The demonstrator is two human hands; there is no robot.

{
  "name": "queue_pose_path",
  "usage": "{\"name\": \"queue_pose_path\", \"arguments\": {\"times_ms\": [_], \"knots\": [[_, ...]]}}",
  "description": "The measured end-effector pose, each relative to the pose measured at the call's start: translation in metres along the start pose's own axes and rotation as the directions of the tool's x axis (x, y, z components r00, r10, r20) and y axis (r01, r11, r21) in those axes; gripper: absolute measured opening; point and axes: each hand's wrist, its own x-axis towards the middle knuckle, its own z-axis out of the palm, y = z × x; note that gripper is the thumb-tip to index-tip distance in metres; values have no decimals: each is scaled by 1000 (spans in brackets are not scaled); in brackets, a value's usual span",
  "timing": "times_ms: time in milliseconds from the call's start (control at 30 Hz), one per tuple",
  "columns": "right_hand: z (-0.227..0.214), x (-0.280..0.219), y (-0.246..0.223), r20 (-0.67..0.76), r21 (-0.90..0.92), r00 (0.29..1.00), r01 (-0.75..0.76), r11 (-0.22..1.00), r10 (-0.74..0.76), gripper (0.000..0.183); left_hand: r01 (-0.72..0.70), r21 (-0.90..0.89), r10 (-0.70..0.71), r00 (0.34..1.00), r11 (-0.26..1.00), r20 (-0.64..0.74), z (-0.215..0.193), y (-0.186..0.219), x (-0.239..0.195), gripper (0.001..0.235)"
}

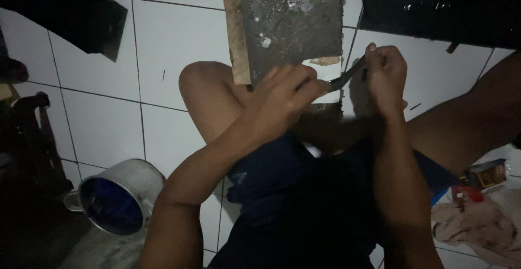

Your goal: The person sits on the floor and repeatedly cuts strips of black tape using a knife. The person holds the tape against a wooden block and slices it into smaller pieces, which are then placed on the floor.

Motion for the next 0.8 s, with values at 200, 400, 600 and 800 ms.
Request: {"name": "queue_pose_path", "arguments": {"times_ms": [200,400,600,800], "knots": [[4,20,21,-14,-11,1000,-15,1000,15,27,2,20,-2,1000,1000,10,-2,5,1,26],[6,22,19,-41,78,988,-146,986,149,26,-18,16,18,1000,1000,0,0,6,3,31],[5,31,28,-82,71,980,-174,982,180,25,-27,118,26,1000,993,12,-2,14,7,38],[-10,30,19,-239,241,882,-350,905,405,28,10,205,6,997,979,-77,8,28,12,27]]}}
